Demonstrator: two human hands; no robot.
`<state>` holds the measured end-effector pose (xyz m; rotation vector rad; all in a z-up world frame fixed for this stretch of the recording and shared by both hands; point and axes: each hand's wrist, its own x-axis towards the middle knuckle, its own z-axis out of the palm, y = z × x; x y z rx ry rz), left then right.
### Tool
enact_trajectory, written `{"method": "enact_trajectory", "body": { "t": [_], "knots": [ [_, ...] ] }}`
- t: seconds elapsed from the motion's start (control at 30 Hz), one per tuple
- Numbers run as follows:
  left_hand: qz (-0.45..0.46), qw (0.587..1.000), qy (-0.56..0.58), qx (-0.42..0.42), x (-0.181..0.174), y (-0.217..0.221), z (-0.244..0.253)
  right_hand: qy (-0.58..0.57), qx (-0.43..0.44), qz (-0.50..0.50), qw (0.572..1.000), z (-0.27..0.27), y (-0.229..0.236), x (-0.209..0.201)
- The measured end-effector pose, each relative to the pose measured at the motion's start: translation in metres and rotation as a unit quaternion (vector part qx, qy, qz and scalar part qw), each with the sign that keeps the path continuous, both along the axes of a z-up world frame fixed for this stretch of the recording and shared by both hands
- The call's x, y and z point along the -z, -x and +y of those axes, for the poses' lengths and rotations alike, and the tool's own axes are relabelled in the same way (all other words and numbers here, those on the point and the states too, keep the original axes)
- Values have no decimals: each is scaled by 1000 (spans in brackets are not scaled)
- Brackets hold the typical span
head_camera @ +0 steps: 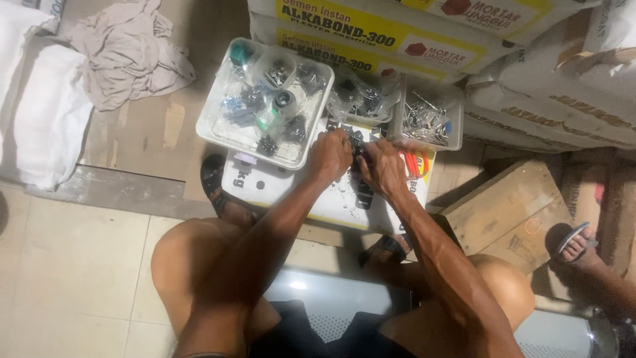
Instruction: The person sits on a low stool and sorts small metal fasteners, such as screws and nails, from a plastic container into a white tray. They use both hands to pick up and separate the items, occasionally placing them into a smaller container or back into the main tray.
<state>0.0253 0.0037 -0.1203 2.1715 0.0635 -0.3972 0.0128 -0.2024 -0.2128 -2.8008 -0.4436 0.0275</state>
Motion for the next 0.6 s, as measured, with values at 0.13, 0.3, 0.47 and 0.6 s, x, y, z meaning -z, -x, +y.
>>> {"method": "enact_trajectory", "body": {
  "t": [0.13, 0.3, 0.47, 0.6],
  "knots": [
    [42, 999, -7, 10, 0, 2, -4, 8, 23, 69, 997, 28, -12, 0],
    [38, 999, -8, 25, -23, 2, 7, 2, 58, 152, 987, 26, -18, 4],
    [49, 988, 126, 70, -51, 1, 12, -458, 180, 267, 829, 34, -2, -123],
    [18, 967, 232, 106, -60, 17, 10, -636, 192, 280, 693, 26, 7, -136]
  ]
}}
